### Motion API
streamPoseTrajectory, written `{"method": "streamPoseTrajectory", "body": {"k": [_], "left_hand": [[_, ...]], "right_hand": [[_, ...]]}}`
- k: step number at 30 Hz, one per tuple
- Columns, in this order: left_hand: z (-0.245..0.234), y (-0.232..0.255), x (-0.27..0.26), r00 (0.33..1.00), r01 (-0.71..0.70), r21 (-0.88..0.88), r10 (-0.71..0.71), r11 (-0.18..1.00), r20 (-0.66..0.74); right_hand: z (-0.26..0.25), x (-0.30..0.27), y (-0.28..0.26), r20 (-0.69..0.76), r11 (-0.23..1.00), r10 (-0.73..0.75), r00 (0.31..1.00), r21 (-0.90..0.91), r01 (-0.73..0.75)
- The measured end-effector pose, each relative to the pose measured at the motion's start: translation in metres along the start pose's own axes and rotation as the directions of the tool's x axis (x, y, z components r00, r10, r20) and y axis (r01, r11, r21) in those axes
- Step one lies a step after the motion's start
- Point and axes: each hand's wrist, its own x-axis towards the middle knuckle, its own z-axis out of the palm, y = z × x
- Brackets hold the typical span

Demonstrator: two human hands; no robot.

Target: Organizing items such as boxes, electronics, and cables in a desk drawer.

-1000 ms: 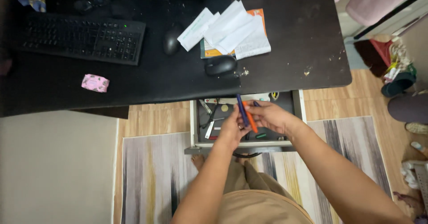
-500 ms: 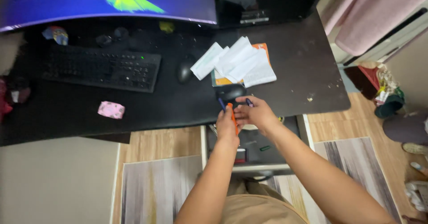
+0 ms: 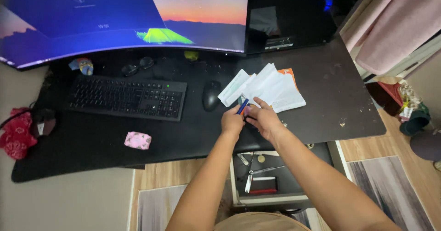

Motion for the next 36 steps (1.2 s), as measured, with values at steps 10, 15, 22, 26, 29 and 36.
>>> {"method": "streamPoseTrajectory", "body": {"k": [10, 15, 22, 26, 29, 36], "left_hand": [[0.01, 0.0, -0.005, 0.885, -0.43, 0.542, 0.455, 0.722, 0.096], [0.034, 0.033, -0.077, 0.747, -0.587, 0.617, 0.645, 0.524, 0.162], [0.069, 0.005, -0.131, 0.665, -0.746, 0.355, 0.623, 0.563, 0.412], [0.084, -0.031, -0.146, 0.764, -0.622, 0.439, 0.379, 0.649, 0.522], [0.084, -0.084, -0.142, 0.788, -0.582, 0.539, 0.258, 0.609, 0.559], [0.063, -0.124, -0.15, 0.925, -0.33, 0.711, 0.062, 0.621, 0.375]], "right_hand": [[-0.026, -0.018, -0.017, 0.083, 0.998, -0.002, 0.997, 0.062, -0.003], [-0.068, -0.053, -0.023, 0.211, 0.995, -0.017, 0.977, 0.1, -0.004], [-0.158, -0.09, -0.002, 0.119, 1.0, 0.03, 0.992, -0.004, -0.03], [-0.214, -0.104, 0.032, 0.018, 0.952, 0.075, 0.997, -0.299, -0.066], [-0.253, -0.103, 0.067, -0.02, 0.768, 0.0, 1.0, -0.64, -0.012], [-0.302, -0.094, 0.125, -0.02, -0.047, -0.059, 0.998, -0.999, -0.023]]}}
